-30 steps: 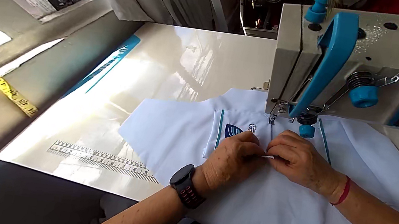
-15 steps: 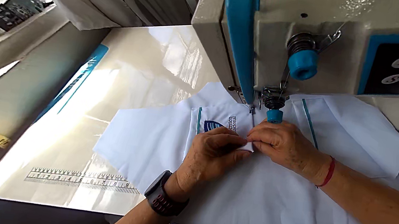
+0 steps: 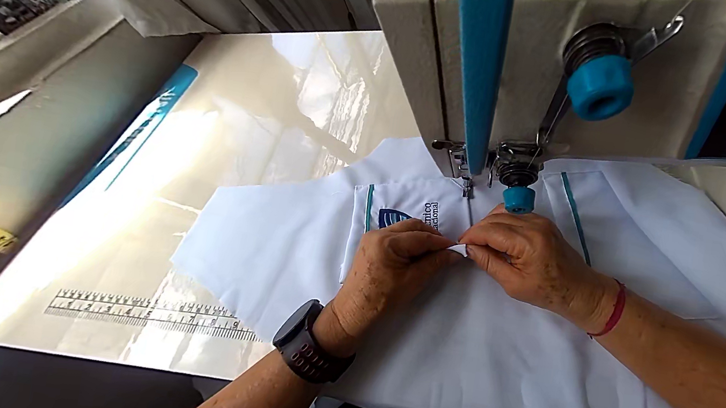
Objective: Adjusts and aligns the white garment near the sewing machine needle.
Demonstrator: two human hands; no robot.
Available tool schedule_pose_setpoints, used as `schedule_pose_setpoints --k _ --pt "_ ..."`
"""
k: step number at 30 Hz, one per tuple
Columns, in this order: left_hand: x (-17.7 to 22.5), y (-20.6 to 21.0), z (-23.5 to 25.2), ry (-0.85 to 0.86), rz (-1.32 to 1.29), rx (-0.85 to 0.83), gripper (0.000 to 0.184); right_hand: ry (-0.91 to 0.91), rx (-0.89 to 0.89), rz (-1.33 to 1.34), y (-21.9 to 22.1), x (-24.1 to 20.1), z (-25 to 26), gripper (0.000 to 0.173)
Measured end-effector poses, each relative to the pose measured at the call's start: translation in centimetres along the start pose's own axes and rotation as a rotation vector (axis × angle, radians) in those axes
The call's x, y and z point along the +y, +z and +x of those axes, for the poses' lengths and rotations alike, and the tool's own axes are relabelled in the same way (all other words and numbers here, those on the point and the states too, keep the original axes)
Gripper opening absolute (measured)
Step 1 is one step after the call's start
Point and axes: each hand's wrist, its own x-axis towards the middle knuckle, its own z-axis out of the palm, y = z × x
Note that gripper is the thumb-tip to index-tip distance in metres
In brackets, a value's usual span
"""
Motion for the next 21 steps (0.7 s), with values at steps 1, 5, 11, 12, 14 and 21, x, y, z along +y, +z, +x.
schedule_pose_setpoints --k 1,5,11,12,14,21 --pt "0.05 0.05 0.02 -0.016 -0.002 -0.001 0.011 -0.003 -0.013 -0.002 -0.12 -0.14 0.01 0.019" --pt "-0.04 0.09 0.06 -0.023 -0.001 -0.005 0.011 0.003 -0.049 -0.039 -0.18 -0.53 -0.06 0.019" --pt "-0.16 0.02 -0.03 0.007 0.004 -0.032 0.016 -0.011 -0.002 -0.026 0.40 -0.10 0.59 0.007" --pt "-0.26 0.00 -0.09 0.011 0.001 -0.042 0.016 -0.004 0.000 -0.015 0.38 -0.04 0.66 0.006" --pt "-0.35 -0.05 -0.15 0.006 -0.006 -0.052 0.015 0.011 0.002 -0.004 0.34 0.00 0.75 0.005" --pt "-0.34 -0.08 -0.02 -0.001 0.020 -0.042 0.015 -0.063 -0.005 0.053 0.31 0.44 0.55 0.012"
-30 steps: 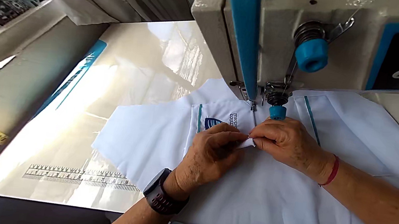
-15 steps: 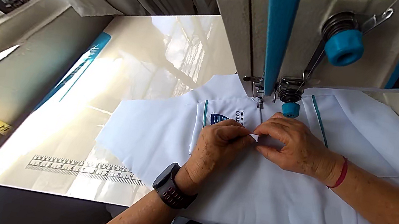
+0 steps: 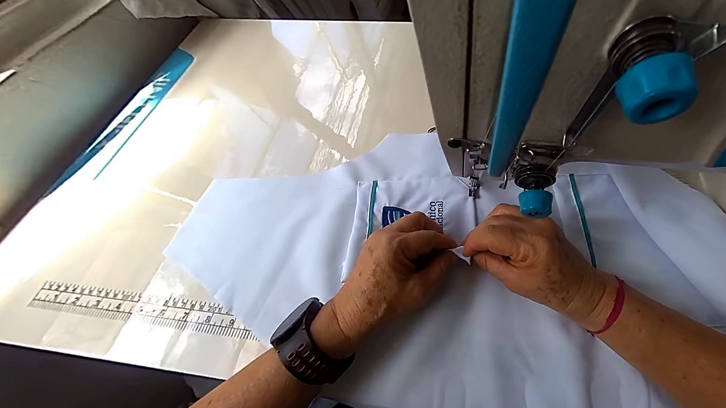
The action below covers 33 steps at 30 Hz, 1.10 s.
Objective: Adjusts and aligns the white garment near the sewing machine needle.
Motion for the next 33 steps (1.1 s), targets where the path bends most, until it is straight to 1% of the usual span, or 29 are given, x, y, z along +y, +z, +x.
schedule_pose_setpoints --k 3,6,10,13,16,18,21,22,25,27,29,31,33 --pt "0.0 -0.2 0.0 -0.010 -0.022 -0.033 0.019 -0.006 -0.006 -0.010 0.0 0.0 -0.1 0.014" --pt "-0.1 -0.1 -0.1 0.001 -0.037 -0.027 0.016 -0.034 -0.005 -0.029 -0.1 -0.2 0.0 0.019" --pt "-0.1 0.1 -0.1 0.035 -0.002 0.015 0.013 -0.009 -0.028 -0.119 -0.2 -0.8 0.1 0.014" --pt "-0.1 0.4 -0.1 0.102 0.037 0.052 0.011 -0.039 -0.031 -0.232 0.0 -1.1 0.0 0.012" --pt "-0.1 0.6 -0.4 0.219 0.115 0.076 0.011 -0.151 -0.054 -0.352 0.0 -1.3 -0.2 0.018" --pt "0.0 0.5 -0.9 0.287 0.190 0.005 0.017 -0.202 -0.110 -0.382 -0.5 -1.6 -0.5 0.020" --pt "0.5 -0.8 -0.6 0.360 0.313 -0.187 0.035 -0.190 -0.235 -0.398 -1.4 -2.0 -1.3 0.025" --pt "0.5 -1.4 0.0 0.414 0.343 -0.245 0.036 -0.179 -0.260 -0.411 -1.6 -2.2 -1.6 0.027" --pt "-0.6 -2.9 2.2 0.631 0.334 -0.390 0.029 -0.135 -0.303 -0.447 -1.7 -3.0 -2.2 0.032" --pt "-2.2 -3.1 2.7 0.723 0.228 -0.410 0.027 -0.096 -0.318 -0.441 -1.8 -3.4 -2.8 0.034" --pt "-3.5 -2.9 2.0 0.714 0.129 -0.393 0.029 -0.037 -0.278 -0.370 -2.5 -3.2 -3.3 0.035" --pt "-4.0 -2.8 1.4 0.694 0.110 -0.374 0.032 0.022 -0.144 -0.334 -3.1 -2.6 -3.2 0.026" --pt "-4.1 -2.6 1.3 0.685 0.094 -0.360 0.033 0.008 -0.080 -0.367 -3.3 -2.3 -2.4 0.020"
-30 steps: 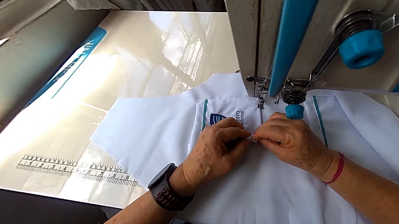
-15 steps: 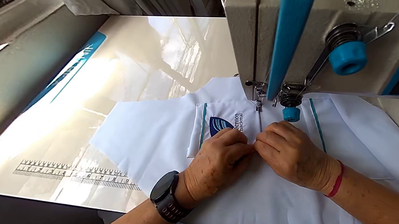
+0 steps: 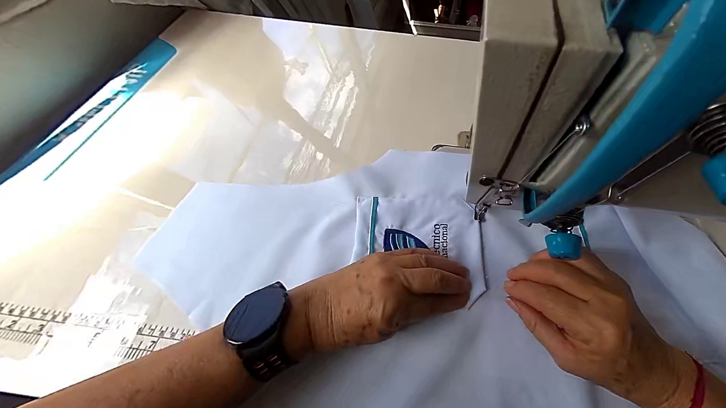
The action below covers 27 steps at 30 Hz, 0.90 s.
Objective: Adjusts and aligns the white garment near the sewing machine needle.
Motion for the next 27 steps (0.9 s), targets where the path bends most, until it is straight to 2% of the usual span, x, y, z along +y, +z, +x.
schedule_pose_setpoints --k 6,11,15,19,27 --pt "0.0 0.0 0.1 -0.012 -0.006 0.015 0.032 -0.235 -0.163 -0.078 1.1 -0.3 1.5 0.024" --pt "-0.4 0.2 0.0 -0.008 -0.007 -0.013 0.040 -0.118 -0.221 -0.151 0.2 -2.5 -1.0 0.031" --pt "-1.3 -0.2 -0.1 0.023 -0.041 -0.033 0.042 -0.154 -0.168 -0.087 0.3 -4.7 -3.2 0.027" --pt "-2.2 -0.6 -0.1 0.067 -0.070 -0.062 0.042 -0.130 -0.150 -0.022 0.8 -4.9 -3.1 0.027" --pt "-1.7 -0.2 -0.2 0.048 -0.033 -0.036 0.044 -0.116 -0.145 0.014 0.9 -4.5 -3.2 0.026"
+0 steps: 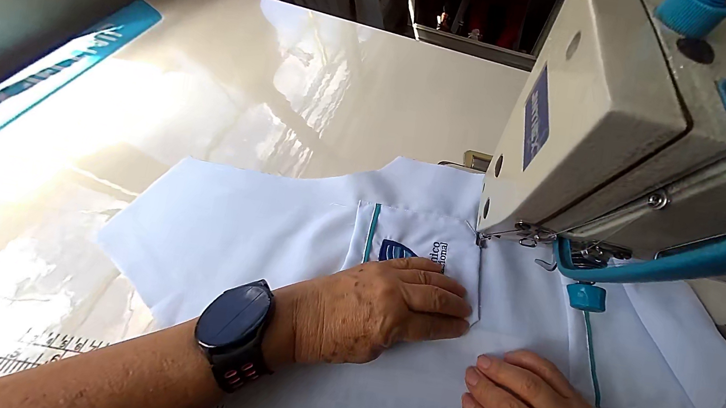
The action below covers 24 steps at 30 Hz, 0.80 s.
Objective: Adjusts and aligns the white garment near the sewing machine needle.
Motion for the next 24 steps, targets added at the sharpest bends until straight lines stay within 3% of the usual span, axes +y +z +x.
schedule_pose_setpoints --k 17,24 --pt "-2.8 -0.8 0.7 0.034 -0.005 0.016 0.042 -0.011 -0.013 0.013 -0.1 2.3 1.3 0.028" --pt "-6.0 -1.9 1.8 0.061 0.022 0.044 0.040 -0.026 -0.009 -0.010 0.3 5.6 2.9 0.033"
